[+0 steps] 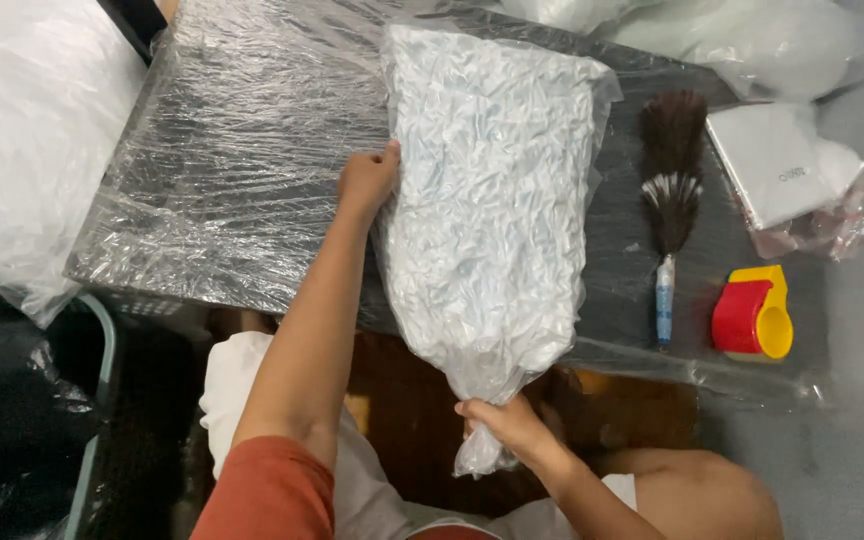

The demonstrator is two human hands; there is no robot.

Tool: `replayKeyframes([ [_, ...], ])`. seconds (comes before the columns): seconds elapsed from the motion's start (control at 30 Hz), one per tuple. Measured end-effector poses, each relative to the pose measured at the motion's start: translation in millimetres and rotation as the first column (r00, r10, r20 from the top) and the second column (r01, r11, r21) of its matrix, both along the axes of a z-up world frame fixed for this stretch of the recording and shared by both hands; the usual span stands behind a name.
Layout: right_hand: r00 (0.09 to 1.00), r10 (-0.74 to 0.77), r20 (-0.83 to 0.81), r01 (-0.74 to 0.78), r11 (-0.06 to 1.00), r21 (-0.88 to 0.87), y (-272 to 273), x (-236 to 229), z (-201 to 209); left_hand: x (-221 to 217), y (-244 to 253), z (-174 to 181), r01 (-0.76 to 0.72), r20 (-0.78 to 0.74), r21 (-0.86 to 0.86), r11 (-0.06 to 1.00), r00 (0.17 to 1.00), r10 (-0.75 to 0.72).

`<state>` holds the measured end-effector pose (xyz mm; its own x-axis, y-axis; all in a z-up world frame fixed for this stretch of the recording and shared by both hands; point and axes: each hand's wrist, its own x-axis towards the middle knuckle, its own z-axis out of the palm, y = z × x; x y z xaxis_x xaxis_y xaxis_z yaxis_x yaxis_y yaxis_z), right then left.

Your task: Vacuuming air out of a plastic bag containing a pillow and sealing it with tape to compress it.

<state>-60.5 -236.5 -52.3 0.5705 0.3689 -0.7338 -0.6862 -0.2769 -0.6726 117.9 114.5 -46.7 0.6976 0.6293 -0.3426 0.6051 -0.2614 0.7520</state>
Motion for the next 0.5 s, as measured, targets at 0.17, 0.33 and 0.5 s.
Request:
replayKeyframes([
  [0.17, 0.999, 0.036, -0.022, -0.037, 0.998, -0.044, 2.5, 0.9, 4.2, 6.3, -18.3, -15.8, -0.208, 0.303, -0.222, 0.953, 0.914, 0.270],
  [0.33, 0.999, 0.022, -0.040, -0.025, 0.997, -0.074, 5.4, 1.9, 5.2, 20.0, -32.0, -42.3, -0.483, 0.590, -0.164, 0.860, 0.651, 0.478],
  [0.5, 0.999, 0.047, -0.027, -0.047, 0.999, -0.024, 1.8, 0.2, -3.1, 38.8, -1.9, -13.7, -0.270, 0.210, -0.032, 0.962, 0.940, 0.271],
])
